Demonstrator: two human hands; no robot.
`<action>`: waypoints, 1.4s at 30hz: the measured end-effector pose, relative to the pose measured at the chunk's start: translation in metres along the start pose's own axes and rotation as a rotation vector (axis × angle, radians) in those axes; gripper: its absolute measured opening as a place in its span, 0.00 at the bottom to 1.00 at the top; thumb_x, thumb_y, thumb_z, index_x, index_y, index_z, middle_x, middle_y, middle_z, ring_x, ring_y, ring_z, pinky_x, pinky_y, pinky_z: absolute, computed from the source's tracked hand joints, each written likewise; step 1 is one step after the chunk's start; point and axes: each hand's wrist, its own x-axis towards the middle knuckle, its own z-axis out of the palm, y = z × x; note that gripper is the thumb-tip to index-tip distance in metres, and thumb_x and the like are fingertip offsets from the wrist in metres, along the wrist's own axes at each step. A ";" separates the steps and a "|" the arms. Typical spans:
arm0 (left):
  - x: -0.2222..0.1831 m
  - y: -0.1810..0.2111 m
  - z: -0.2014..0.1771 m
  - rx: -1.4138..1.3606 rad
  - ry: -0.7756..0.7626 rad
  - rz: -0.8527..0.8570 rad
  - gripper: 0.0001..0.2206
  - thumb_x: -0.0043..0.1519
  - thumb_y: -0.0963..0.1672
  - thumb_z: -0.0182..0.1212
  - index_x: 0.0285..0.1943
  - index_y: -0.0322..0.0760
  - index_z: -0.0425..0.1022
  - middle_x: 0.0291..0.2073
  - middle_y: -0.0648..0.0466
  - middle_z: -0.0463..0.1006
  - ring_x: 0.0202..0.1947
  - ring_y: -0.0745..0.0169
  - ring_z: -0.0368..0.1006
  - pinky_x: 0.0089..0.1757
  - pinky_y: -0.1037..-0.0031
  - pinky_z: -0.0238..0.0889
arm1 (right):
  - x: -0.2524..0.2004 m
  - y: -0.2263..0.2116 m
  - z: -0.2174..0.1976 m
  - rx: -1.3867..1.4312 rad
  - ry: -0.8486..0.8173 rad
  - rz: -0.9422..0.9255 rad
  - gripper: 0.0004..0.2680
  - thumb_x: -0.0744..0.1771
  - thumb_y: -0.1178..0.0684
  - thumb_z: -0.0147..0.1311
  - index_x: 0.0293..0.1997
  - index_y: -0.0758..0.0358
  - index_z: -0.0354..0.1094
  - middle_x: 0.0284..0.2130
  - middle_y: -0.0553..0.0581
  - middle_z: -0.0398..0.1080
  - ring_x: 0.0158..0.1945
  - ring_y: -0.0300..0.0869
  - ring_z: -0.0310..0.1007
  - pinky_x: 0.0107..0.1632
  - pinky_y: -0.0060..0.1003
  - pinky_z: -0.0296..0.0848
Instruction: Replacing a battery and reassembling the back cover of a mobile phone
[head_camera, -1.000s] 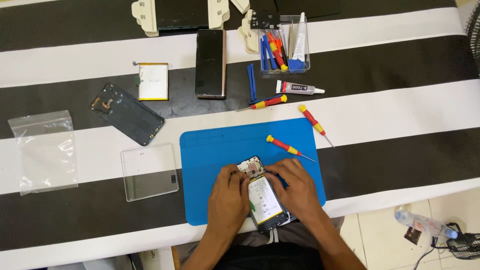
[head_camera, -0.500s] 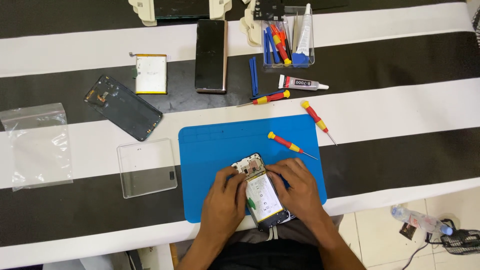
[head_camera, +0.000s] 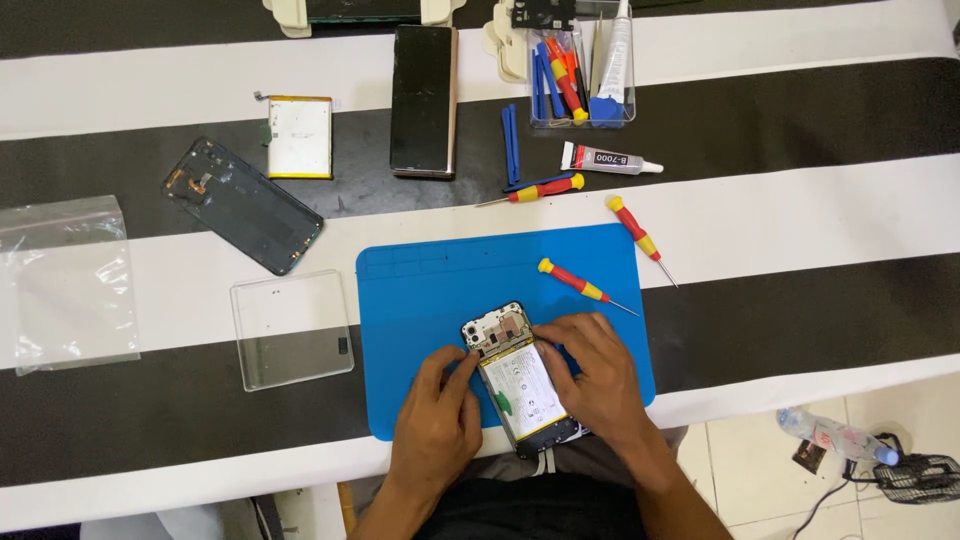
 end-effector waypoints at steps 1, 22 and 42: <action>0.000 0.000 0.000 -0.005 -0.003 0.005 0.16 0.64 0.36 0.54 0.62 0.28 0.73 0.58 0.42 0.70 0.48 0.47 0.75 0.43 0.63 0.76 | 0.000 0.000 0.000 0.004 -0.004 0.016 0.09 0.68 0.55 0.56 0.52 0.64 0.73 0.42 0.59 0.74 0.43 0.47 0.71 0.45 0.41 0.70; 0.012 0.008 -0.012 -0.110 -0.034 -0.036 0.14 0.64 0.37 0.55 0.58 0.32 0.74 0.56 0.44 0.71 0.39 0.52 0.77 0.37 0.63 0.72 | 0.030 0.010 -0.014 -0.150 -0.367 -0.107 0.05 0.67 0.56 0.57 0.46 0.60 0.69 0.44 0.55 0.71 0.42 0.46 0.70 0.32 0.42 0.69; 0.120 -0.135 -0.095 0.592 0.008 -0.281 0.08 0.60 0.44 0.67 0.43 0.36 0.81 0.40 0.48 0.75 0.40 0.42 0.75 0.36 0.53 0.72 | 0.075 0.032 -0.041 -0.300 -0.006 0.135 0.06 0.67 0.57 0.61 0.47 0.60 0.75 0.42 0.56 0.75 0.52 0.52 0.75 0.53 0.42 0.76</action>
